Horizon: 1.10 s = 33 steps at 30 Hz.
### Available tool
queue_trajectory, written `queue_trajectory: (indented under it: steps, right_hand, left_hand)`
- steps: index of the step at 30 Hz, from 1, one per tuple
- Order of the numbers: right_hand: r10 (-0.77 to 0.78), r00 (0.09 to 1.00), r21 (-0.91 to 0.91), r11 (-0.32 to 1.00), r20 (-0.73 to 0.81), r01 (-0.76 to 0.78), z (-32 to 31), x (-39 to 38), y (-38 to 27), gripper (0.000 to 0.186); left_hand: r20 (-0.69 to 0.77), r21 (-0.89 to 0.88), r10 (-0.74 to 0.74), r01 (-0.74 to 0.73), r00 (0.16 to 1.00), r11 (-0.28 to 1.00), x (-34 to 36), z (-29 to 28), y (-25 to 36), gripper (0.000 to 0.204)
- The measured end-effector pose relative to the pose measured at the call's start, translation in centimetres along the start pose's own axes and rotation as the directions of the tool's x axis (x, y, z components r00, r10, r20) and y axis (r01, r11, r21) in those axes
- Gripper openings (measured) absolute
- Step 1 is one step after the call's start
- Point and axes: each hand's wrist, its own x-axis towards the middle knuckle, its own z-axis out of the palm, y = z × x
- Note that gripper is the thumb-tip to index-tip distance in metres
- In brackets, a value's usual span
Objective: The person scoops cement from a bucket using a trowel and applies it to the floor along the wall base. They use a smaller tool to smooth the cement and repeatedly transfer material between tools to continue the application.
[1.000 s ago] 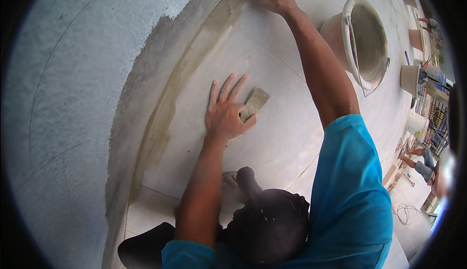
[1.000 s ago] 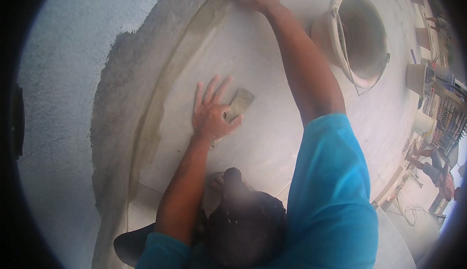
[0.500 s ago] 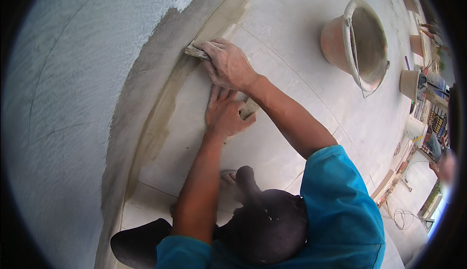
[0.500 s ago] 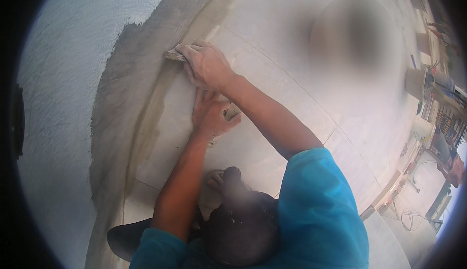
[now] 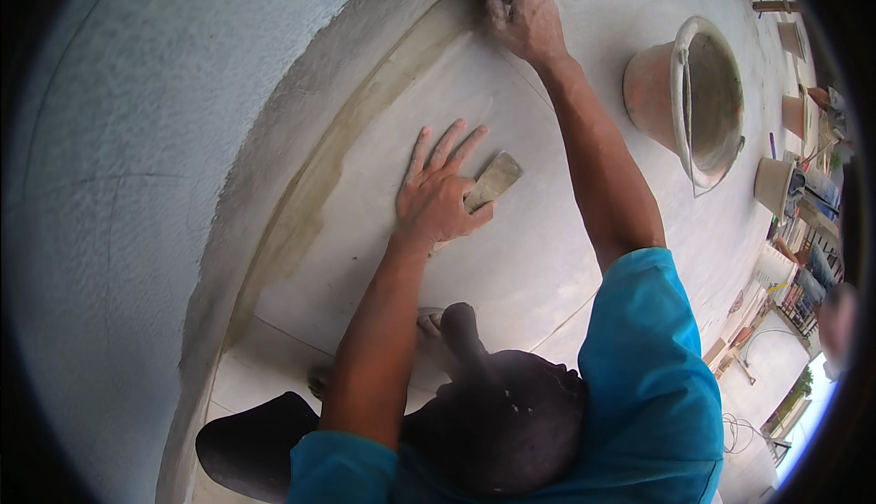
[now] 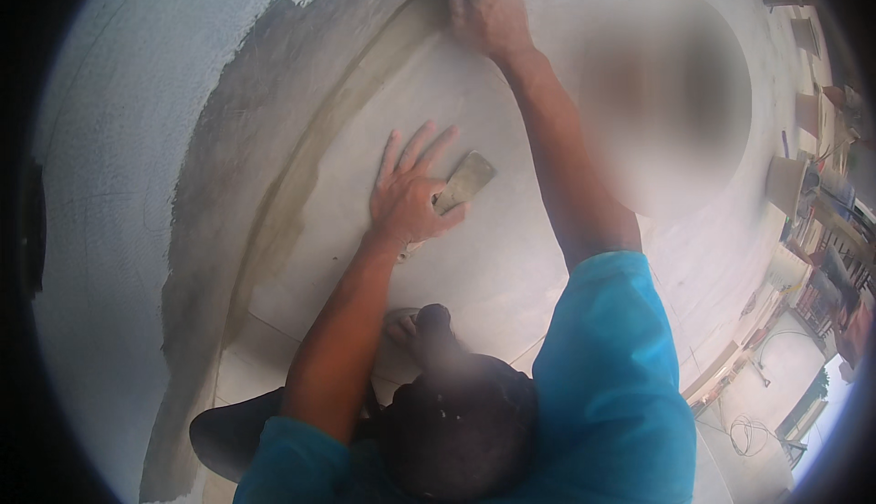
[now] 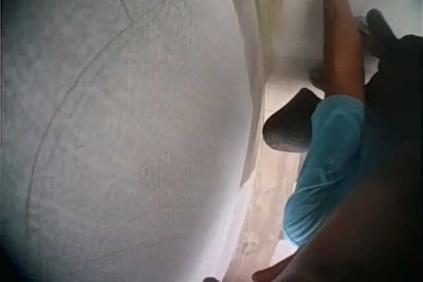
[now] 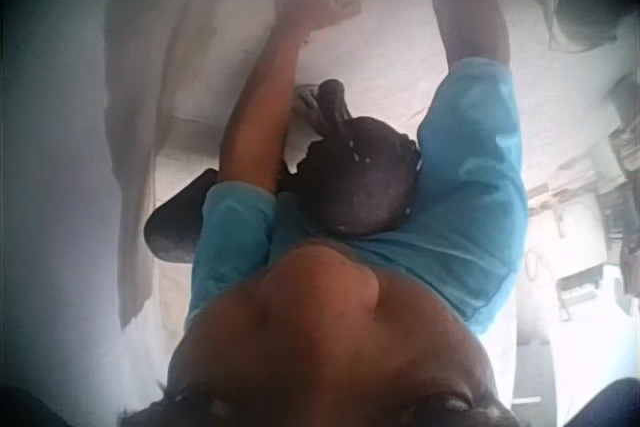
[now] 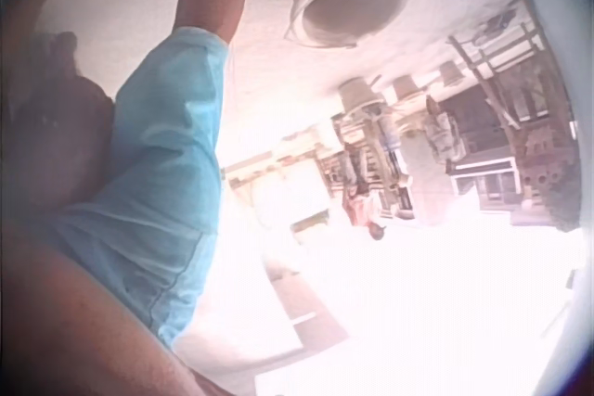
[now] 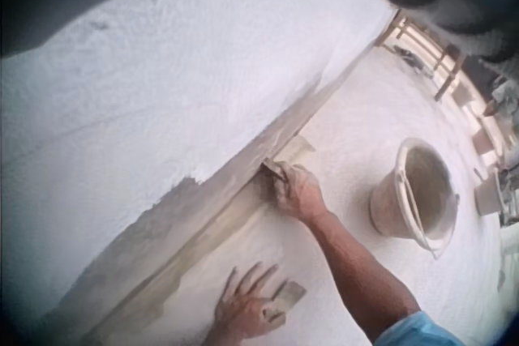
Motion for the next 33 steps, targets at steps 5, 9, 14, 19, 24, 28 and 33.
queue_trajectory:
  steps: [5, 9, 14, 19, 24, 28, 33]
  right_hand:
    - [-0.1, 0.993, 0.104, 0.99, 0.055, 0.094, 1.1, -4.5, -6.5, 0.038]
    - [-0.152, 0.988, 0.132, 0.98, 0.016, 0.149, 3.0, -8.2, -12.3, 0.046]
    - [-0.167, 0.985, 0.23, 0.961, 0.051, 0.151, 4.9, -11.0, -17.2, 0.041]
    - [0.045, 0.985, 0.242, 0.967, 0.168, -0.085, 0.5, -8.2, -14.8, 0.02]
    - [-0.052, 0.999, -0.003, 0.999, -0.006, 0.052, 0.4, -3.7, -5.3, 0.024]
    - [-0.116, 0.99, -0.002, 0.993, 0.076, 0.117, 2.0, -5.5, -8.8, 0.027]
    - [-0.185, 0.976, 0.103, 0.979, 0.114, 0.174, 4.0, -11.0, -17.3, 0.033]
  left_hand:
    - [0.002, 0.046, 0.019, -0.019, 1.0, 0.999, -0.2, -0.2, 0.4, 0.028]
    - [0.086, 0.11, -0.119, 0.109, 0.989, 0.988, -0.1, 0.4, 0.5, 0.049]
    - [-0.242, -0.021, -0.061, 0.058, 0.968, 0.998, -2.1, 2.7, -0.4, 0.077]
    - [0.018, 0.102, -0.07, 0.068, 0.997, 0.992, -7.7, 2.7, 0.9, 0.057]
    - [0.112, -0.011, -0.358, 0.361, 0.927, 0.932, -17.2, -5.0, 1.4, 0.043]
    - [0.093, 0.001, -0.492, 0.494, 0.866, 0.869, -25.5, -11.1, 0.0, 0.042]
    - [0.253, -0.129, -0.804, 0.842, 0.539, 0.524, -29.9, -16.4, 1.5, 0.048]
